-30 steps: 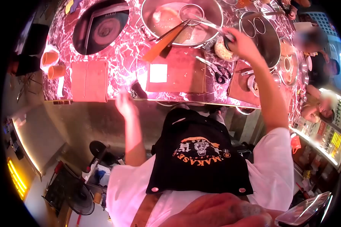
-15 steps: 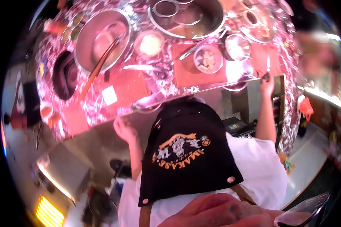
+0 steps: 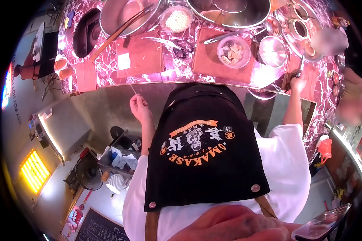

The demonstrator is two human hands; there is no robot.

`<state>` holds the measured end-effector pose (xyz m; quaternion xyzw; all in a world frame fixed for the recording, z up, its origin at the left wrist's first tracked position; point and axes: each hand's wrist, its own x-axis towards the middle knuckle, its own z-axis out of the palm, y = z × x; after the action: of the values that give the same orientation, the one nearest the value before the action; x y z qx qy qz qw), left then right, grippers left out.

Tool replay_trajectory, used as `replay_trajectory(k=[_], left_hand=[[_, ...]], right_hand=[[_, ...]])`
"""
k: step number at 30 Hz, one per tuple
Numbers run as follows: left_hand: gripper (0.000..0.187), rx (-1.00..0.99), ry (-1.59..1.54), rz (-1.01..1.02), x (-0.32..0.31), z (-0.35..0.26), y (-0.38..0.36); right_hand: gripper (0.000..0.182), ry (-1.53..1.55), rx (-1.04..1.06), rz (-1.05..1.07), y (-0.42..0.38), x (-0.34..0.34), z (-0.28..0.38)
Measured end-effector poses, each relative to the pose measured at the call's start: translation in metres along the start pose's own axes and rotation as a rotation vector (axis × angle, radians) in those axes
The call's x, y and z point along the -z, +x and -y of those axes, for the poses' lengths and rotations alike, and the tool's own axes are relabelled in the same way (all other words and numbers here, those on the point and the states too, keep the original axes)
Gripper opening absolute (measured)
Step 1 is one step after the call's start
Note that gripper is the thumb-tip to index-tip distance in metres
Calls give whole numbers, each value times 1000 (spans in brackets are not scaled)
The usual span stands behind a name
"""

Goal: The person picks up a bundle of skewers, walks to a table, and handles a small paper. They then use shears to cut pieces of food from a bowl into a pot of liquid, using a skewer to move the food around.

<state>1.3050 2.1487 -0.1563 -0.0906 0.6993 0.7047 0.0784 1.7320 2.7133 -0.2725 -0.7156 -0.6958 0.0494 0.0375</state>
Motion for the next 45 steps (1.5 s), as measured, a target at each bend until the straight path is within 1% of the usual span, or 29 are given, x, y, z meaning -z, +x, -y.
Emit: replay_trajectory(k=[2, 3, 4, 6, 7, 8, 10, 11, 12, 13, 15, 17, 18, 19, 20, 21, 22, 23, 25, 27, 29, 31, 32, 33, 34, 38, 40, 43, 45], left_hand=[[6, -5, 60, 97, -6, 8, -6], [6, 0, 58, 94, -12, 8, -8], [5, 43, 87, 148, -23, 8, -6], [5, 81, 181, 220, -38, 10, 3], [5, 50, 135, 230, -47, 8, 7], [6, 44, 77, 308, -48, 9, 15], [7, 63, 115, 265, -44, 26, 33], [7, 76, 163, 224, -39, 33, 42], [6, 16, 228, 236, -32, 37, 51], [4, 0, 204, 186, -23, 45, 60], [3, 108, 137, 135, -2, 42, 77], [3, 160, 59, 87, 26, 47, 96], [3, 179, 54, 43, 39, 49, 105], [3, 188, 48, 35, 53, 49, 115], [3, 191, 34, -1, 65, 49, 127], [4, 200, 24, -30, 78, 50, 137], [4, 197, 13, -37, 92, 52, 151], [4, 198, -3, -47, 106, 56, 165], [4, 218, -19, -51, 129, 47, 193], [2, 214, 11, -44, 155, 42, 223], [5, 187, -15, -62, 175, 38, 251], [5, 195, -14, -82, 191, 30, 271], [5, 192, -36, -85, 198, 30, 279], [5, 189, -58, -91, 204, 31, 284], [5, 188, -43, -104, 207, 29, 287], [2, 223, -53, -92, 211, 28, 285], [3, 263, -47, -88, 207, 32, 280], [3, 265, -59, -62, 198, 34, 270], [3, 235, -50, -70, 190, 33, 262]], right_hand=[[50, -22, -41, -22, -10, 18, 19], [48, -37, -79, -44, -19, 27, 32], [37, -14, 81, -281, -31, 30, 39], [23, 326, 247, -87, -63, 45, 65], [19, 548, 274, -38, -93, 42, 87], [23, 845, 212, 253, -123, 43, 110], [23, 937, 27, 601, -172, 49, 166], [26, 1150, -101, 764, -184, 32, 180], [24, 1170, -67, 723, -194, 20, 190], [22, 1196, -32, 683, -198, 10, 199], [20, 1104, -44, 630, -197, 6, 201], [19, 1035, -36, 607, -210, 30, 211], [18, 989, -18, 631, -216, 35, 209], [18, 942, 0, 646, -228, 52, 228], [13, 1058, -16, 662, -249, 66, 250], [13, 1040, -19, 654, -266, 68, 268], [12, 1015, 26, 705, -279, 64, 289], [16, 984, 75, 756, -289, 61, 312], [16, 984, 40, 902, -331, 61, 388], [18, 1014, 215, 952, -355, 21, 449], [19, 969, 297, 1044, -373, -9, 506], [20, 891, 400, 1022, -392, -22, 554], [20, 878, 394, 1018, -395, -25, 570], [19, 882, 365, 1067, -398, -28, 583], [18, 891, 339, 1117, -400, -32, 592], [17, 937, 289, 1123, -400, -36, 601], [19, 899, 193, 1118, -402, -27, 595], [23, 942, 163, 1062, -405, 5, 560], [25, 926, 210, 994, -383, 5, 506]])
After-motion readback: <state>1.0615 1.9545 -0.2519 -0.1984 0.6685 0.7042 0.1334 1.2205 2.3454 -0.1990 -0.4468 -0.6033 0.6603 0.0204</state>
